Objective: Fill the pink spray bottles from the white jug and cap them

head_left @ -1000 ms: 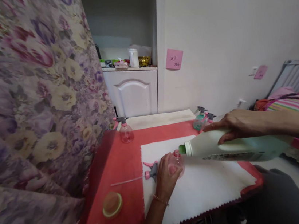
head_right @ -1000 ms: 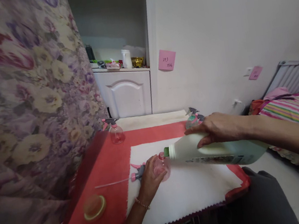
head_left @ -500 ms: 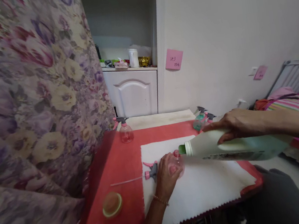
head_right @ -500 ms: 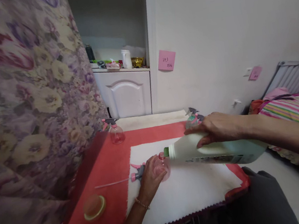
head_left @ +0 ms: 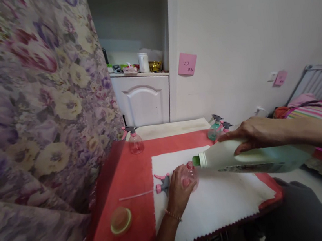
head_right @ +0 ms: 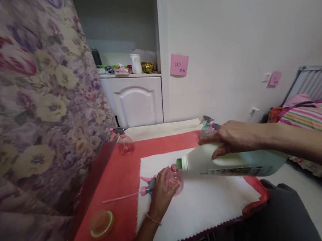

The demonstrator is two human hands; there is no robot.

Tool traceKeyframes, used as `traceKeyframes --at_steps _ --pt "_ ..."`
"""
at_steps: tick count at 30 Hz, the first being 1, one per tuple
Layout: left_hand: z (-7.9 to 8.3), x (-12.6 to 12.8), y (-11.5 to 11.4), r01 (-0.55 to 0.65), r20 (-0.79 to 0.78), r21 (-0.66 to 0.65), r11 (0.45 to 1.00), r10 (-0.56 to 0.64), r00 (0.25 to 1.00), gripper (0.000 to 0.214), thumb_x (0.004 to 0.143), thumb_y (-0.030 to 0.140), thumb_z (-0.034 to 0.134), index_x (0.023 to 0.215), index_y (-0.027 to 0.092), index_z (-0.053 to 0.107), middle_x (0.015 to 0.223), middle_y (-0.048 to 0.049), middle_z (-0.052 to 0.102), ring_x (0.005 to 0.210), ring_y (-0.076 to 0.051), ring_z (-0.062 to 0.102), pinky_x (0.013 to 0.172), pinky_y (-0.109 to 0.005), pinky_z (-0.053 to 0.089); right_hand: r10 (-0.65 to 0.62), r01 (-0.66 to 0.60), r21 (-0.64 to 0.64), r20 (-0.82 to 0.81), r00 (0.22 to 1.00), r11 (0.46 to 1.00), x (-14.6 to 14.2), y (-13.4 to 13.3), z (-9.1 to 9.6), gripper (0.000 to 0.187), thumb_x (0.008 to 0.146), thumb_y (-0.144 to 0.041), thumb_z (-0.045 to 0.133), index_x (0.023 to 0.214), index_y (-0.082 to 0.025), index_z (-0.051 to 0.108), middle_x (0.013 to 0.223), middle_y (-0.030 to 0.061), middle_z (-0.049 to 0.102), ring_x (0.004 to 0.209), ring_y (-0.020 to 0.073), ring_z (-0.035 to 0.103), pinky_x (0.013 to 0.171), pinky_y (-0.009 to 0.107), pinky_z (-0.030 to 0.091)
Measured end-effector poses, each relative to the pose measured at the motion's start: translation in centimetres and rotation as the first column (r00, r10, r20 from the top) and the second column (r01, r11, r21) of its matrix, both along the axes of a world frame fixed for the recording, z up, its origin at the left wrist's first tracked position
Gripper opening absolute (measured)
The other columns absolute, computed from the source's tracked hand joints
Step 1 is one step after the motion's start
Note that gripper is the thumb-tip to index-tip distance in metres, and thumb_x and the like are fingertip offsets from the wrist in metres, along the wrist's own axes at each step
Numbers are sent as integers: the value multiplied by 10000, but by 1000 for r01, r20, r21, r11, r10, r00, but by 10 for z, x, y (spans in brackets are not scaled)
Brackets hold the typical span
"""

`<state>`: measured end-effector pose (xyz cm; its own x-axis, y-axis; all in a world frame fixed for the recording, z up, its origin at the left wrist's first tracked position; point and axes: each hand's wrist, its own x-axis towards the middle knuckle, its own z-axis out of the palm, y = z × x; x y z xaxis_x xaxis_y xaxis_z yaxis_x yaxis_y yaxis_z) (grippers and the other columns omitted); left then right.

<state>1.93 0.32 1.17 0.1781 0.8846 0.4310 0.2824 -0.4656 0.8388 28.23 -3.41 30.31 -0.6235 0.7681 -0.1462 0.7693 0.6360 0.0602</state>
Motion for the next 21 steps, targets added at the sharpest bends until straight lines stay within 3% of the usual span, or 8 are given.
traceKeyframes --at_steps 9,16,21 --pt "4 0 -2 -9 -10 5 1000 9 1000 615 756 214 661 1327 260 436 1322 -60 530 1264 -220 474 1096 -398 359 -8 8 -24 -7 1000 1000 -5 -4 4 520 929 -507 508 1389 -264 504 906 80 743 663 191 669 584 279 451" --pt "3 0 -1 -16 10 -12 1000 16 1000 615 733 202 673 1308 245 461 1331 -75 533 1278 -229 466 1108 -410 349 20 -20 32 26 999 999 -7 -5 3 497 945 -477 491 1373 -226 521 801 71 737 553 165 627 533 269 384" --pt "2 -1 -1 -14 16 -8 1000 14 1000 620 732 195 683 1308 263 464 1333 -73 538 1274 -235 470 1114 -419 350 40 -41 -15 -18 999 999 -6 -4 4 486 947 -468 490 1359 -214 532 865 86 744 623 185 669 555 269 430"
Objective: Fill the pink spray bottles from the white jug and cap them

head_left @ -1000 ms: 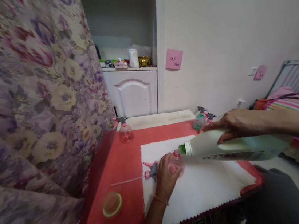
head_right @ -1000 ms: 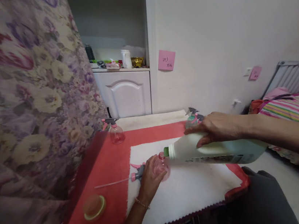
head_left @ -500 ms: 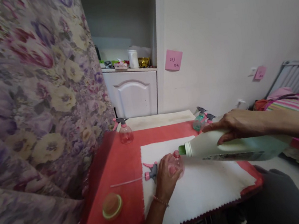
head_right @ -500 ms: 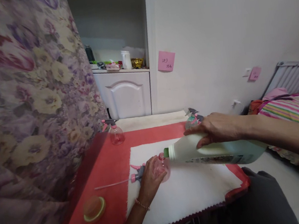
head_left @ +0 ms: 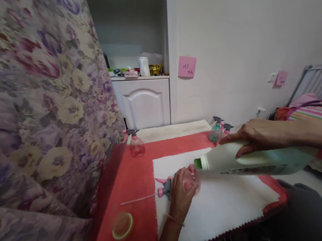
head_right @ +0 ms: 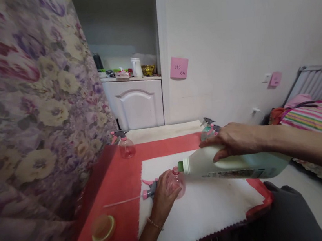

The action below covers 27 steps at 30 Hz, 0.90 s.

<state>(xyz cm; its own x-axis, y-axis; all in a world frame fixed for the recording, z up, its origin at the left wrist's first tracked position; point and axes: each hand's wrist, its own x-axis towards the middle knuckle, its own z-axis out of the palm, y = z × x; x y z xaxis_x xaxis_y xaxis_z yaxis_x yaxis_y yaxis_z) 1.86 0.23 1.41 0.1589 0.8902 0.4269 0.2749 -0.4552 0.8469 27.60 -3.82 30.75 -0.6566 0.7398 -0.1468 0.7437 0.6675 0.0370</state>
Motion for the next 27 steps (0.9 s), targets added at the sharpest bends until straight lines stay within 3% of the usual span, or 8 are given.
traceKeyframes --at_steps 6,17,27 --pt "1 -1 0 -5 -10 -9 1000 5 1000 616 734 195 671 1309 273 462 1331 -65 538 1276 -241 469 1108 -423 362 16 -16 -4 -23 1000 1000 6 4 -4 481 939 -458 510 1347 -205 544 900 101 746 715 219 703 607 285 484" --pt "-1 -1 1 -6 -21 -3 1000 6 1000 625 735 203 673 1318 253 454 1339 -82 533 1281 -247 461 1116 -420 355 -9 9 -16 3 1000 1000 2 2 -1 498 945 -486 484 1357 -211 531 892 101 745 701 214 697 596 273 465" --pt "0 -1 1 -12 -35 2 1000 12 999 637 722 196 673 1320 244 458 1342 -78 533 1281 -237 466 1118 -404 348 17 -17 -2 -24 1000 1000 1 2 0 499 938 -480 494 1358 -213 535 811 76 745 581 173 656 526 246 403"
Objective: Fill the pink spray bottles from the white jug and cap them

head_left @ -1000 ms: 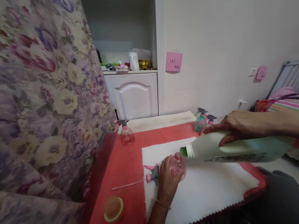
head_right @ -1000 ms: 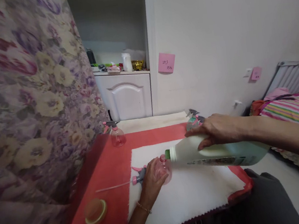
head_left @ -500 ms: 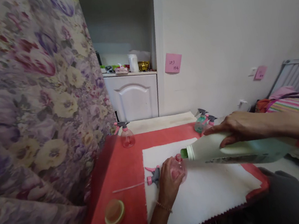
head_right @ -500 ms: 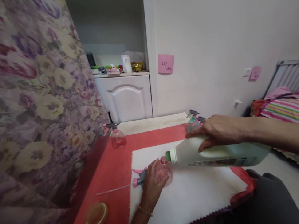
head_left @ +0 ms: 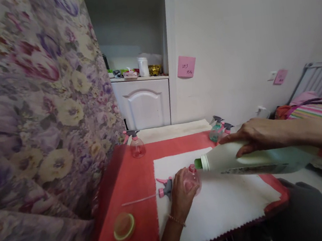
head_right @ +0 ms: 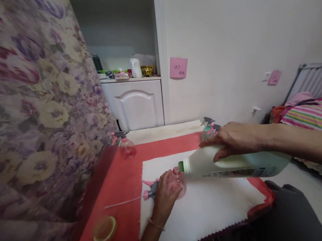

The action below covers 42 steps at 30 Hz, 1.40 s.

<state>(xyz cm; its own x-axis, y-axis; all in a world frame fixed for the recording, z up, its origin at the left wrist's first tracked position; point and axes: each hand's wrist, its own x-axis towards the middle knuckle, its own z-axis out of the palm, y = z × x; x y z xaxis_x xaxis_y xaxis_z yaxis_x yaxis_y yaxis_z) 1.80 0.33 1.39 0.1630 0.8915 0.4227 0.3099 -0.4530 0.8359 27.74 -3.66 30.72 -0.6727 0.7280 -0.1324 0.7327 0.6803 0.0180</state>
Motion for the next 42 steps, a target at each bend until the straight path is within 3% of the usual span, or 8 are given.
traceKeyframes --at_steps 6,18,24,42 --pt "4 0 -2 11 18 -14 1000 -11 1000 623 727 191 666 1313 251 463 1332 -77 537 1279 -242 465 1115 -406 348 6 -6 -2 -23 1000 1000 3 2 -3 446 941 -463 503 1313 -226 570 917 89 750 705 206 696 598 272 451" --pt "5 -1 -3 25 18 -40 999 -24 1000 616 743 196 640 1327 233 447 1367 -89 512 1301 -234 454 1119 -395 348 -13 13 2 -1 1000 1000 -1 -1 -1 475 936 -477 508 1331 -217 558 871 89 745 663 202 684 574 277 442" --pt "4 -1 -3 11 7 -34 999 -11 1000 618 736 203 653 1321 223 454 1349 -90 524 1291 -238 458 1121 -391 336 12 -12 40 -2 1000 999 -1 -1 -2 463 942 -458 508 1336 -220 551 785 60 736 543 156 633 514 254 384" --pt "4 0 -1 5 0 -25 1000 -5 1000 608 747 212 649 1323 231 455 1353 -80 525 1290 -227 462 1121 -388 333 0 0 29 11 1000 1000 5 5 -5 540 914 -511 534 1401 -282 482 879 66 754 640 203 677 562 283 404"
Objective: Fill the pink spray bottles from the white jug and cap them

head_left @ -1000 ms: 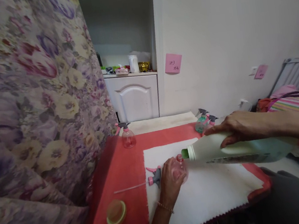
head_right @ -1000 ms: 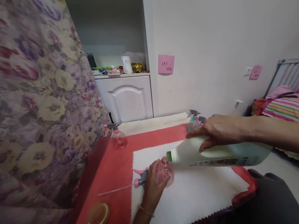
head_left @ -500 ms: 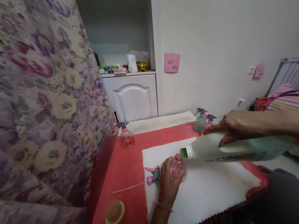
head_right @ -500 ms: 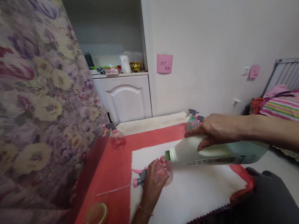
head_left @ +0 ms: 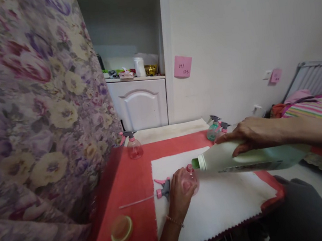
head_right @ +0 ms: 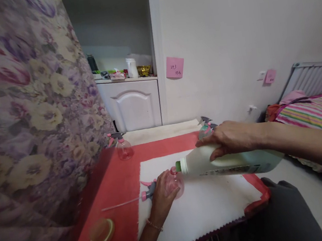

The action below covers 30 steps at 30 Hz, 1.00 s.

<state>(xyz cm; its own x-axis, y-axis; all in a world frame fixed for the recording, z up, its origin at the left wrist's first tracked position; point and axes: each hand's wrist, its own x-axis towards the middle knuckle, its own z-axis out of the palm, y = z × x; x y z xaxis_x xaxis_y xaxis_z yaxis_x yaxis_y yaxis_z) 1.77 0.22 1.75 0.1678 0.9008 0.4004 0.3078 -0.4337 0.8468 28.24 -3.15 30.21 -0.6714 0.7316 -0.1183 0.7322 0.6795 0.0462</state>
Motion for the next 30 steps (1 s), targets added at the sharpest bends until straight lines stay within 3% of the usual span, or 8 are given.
traceKeyframes --at_steps 13,30 --pt "0 1 1 3 0 3 1000 -3 1000 602 744 222 644 1316 238 456 1344 -85 530 1280 -237 468 1113 -412 350 35 -35 20 -19 999 999 -2 -1 1 490 917 -487 542 1344 -248 540 812 57 746 609 188 662 543 270 386" --pt "3 1 0 -9 -28 -11 1000 9 1000 598 748 236 639 1316 241 452 1346 -88 528 1287 -236 466 1114 -401 343 8 -8 -7 14 1000 1000 -4 -2 4 513 923 -516 514 1372 -268 507 888 78 745 714 227 691 598 292 428"
